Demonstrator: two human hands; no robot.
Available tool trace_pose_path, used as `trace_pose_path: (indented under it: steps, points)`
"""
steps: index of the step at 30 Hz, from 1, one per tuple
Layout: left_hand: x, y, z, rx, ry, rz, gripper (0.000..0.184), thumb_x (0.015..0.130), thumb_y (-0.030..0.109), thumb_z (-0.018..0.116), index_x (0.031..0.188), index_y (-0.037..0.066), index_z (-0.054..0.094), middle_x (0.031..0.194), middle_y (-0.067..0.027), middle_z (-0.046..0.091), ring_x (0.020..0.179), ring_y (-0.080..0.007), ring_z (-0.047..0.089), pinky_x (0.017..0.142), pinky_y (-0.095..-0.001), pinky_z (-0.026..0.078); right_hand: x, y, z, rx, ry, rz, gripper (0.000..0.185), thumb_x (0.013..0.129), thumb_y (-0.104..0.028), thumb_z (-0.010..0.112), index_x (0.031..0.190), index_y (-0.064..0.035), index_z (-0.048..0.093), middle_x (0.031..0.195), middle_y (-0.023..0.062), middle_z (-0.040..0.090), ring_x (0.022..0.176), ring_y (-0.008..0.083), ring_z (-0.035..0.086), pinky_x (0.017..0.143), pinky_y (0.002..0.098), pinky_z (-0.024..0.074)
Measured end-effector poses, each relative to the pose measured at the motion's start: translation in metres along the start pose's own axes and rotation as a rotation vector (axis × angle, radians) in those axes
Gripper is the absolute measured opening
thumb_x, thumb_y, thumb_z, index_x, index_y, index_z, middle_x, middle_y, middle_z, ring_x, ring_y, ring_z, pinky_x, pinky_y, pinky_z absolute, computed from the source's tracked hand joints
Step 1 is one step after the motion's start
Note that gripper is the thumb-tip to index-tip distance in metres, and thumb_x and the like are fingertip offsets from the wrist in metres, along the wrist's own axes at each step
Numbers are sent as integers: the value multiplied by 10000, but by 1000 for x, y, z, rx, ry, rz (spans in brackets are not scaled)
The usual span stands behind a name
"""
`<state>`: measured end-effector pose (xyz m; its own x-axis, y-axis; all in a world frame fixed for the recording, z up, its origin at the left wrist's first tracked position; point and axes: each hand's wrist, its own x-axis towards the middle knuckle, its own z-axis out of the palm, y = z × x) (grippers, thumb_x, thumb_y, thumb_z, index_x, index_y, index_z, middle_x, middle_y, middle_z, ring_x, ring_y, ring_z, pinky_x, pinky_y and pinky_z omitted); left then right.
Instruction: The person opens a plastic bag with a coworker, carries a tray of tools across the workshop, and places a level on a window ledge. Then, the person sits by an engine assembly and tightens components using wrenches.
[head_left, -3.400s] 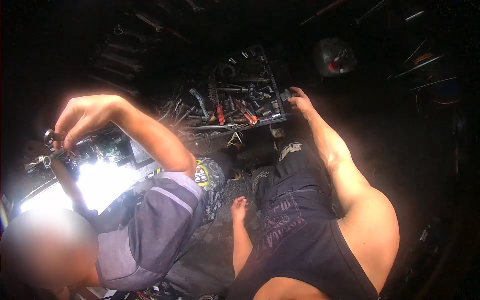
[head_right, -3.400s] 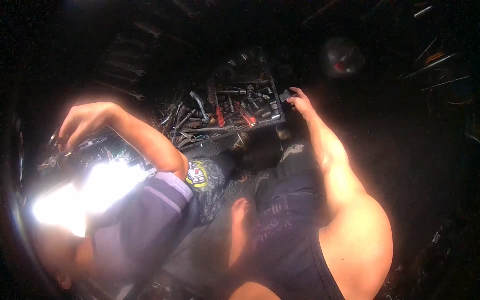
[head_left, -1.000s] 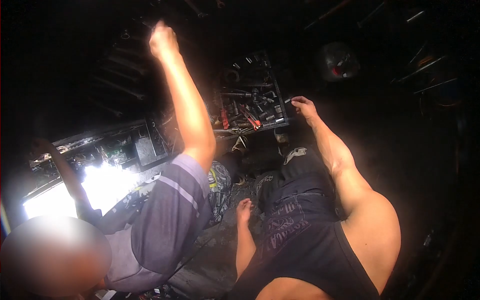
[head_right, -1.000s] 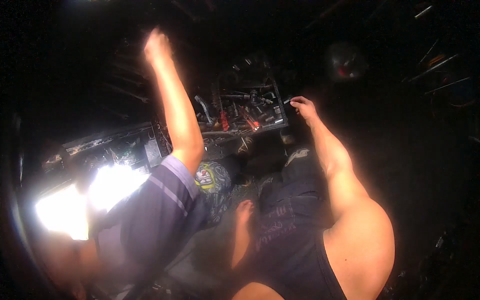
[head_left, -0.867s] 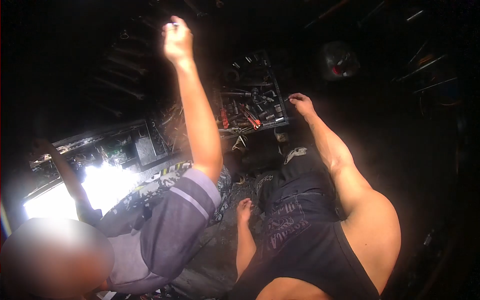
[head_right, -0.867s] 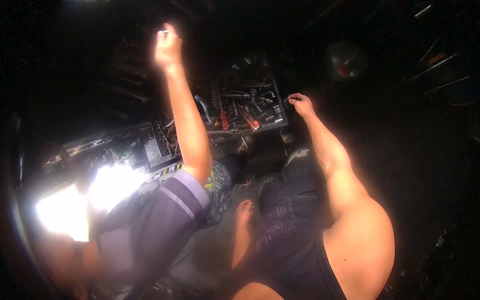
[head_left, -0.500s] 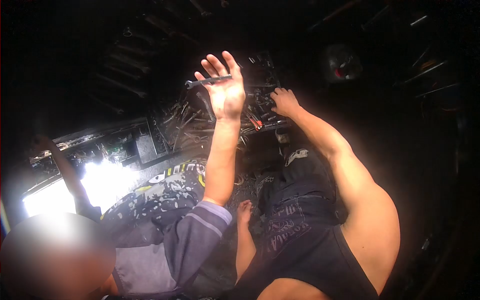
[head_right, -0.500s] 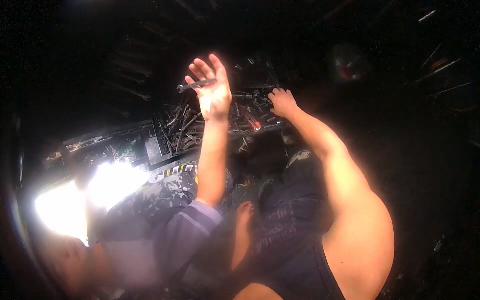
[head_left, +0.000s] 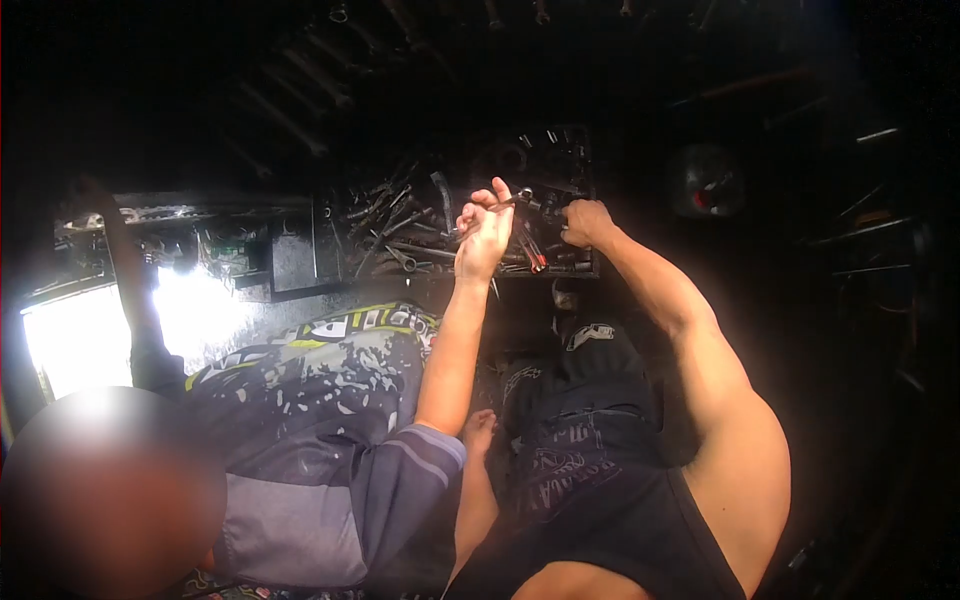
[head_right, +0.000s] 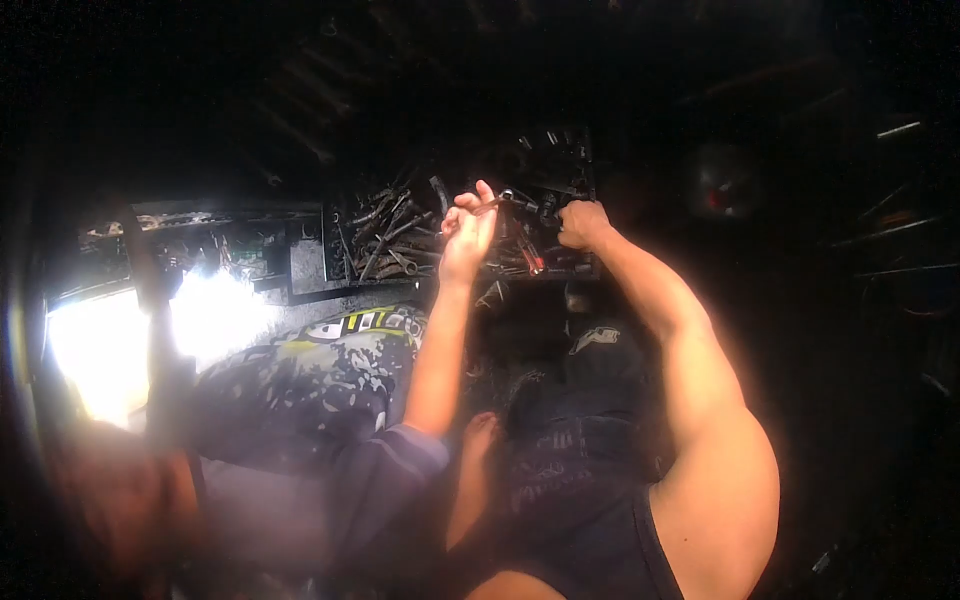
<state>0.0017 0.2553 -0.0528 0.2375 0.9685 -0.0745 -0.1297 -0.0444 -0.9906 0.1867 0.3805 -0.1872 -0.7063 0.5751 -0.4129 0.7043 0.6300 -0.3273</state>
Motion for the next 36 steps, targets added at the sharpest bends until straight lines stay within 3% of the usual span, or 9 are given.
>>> trace_pose_path:
  steps: [4,7,10,15,18,22,26,30,36]
  points:
    - [2,30,8,-352,6,-166,486,761,-144,562,1223,2,547,1097,-27,544,734,-37,477,625,-191,376,-18,-1,-17,480,-64,27,290,719,-306,715,853,-49,732,822,113,691,749,262,649,669,365,494]
    - [10,16,4,-168,-22,-52,484,732,-159,634,1192,-14,590,1116,-83,588,790,-52,508,637,-198,405,-47,-8,-29,1059,-194,182,273,789,-288,714,863,-26,729,729,32,611,669,111,506,622,279,416]
    - [18,7,5,-58,-36,56,381,716,-148,680,1075,-22,655,1120,-126,616,875,-76,546,654,-202,439,-86,-24,-34,1310,-157,164,260,837,-259,690,939,-23,724,828,63,672,765,143,601,680,285,466]
    - [44,-1,16,12,-55,69,351,721,-140,723,1045,-11,683,1119,-130,612,993,-110,563,709,-223,515,-128,-33,-21,1514,-120,93,231,887,-261,636,859,-36,677,728,-16,551,681,88,473,626,250,375]
    - [96,-37,21,-43,-47,-182,525,711,-140,737,1208,-30,608,1005,-40,570,873,-116,595,764,-239,530,-171,-40,-58,1587,-168,179,208,871,-240,633,865,-35,666,714,-17,541,670,79,467,623,234,367]
    - [184,-133,38,-100,38,-488,269,783,-88,665,969,103,630,824,11,531,757,-134,604,668,-229,474,-217,-21,-62,1581,-183,233,169,842,-206,638,840,-38,661,700,-12,532,653,84,465,614,235,360]
    - [-83,23,-88,-2183,-275,-788,202,823,11,666,1010,84,648,860,-24,586,794,-163,621,703,-278,493,-262,26,-41,1496,-247,212,195,838,-228,655,855,-35,674,705,-7,539,659,95,478,618,246,370]
    - [-324,152,-194,-2605,-1251,-913,193,863,109,668,1051,65,665,897,-59,640,831,-192,637,738,-327,511,-304,60,-18,1369,-249,364,230,849,-247,663,907,-27,697,750,-5,586,692,91,499,657,246,394]
    - [-343,144,-188,-2643,-1347,-1026,234,902,189,670,1087,48,685,940,-94,698,873,-218,656,778,-376,530,-305,64,20,1479,-173,491,221,872,-240,650,912,-26,690,785,-13,609,723,73,495,699,236,392]
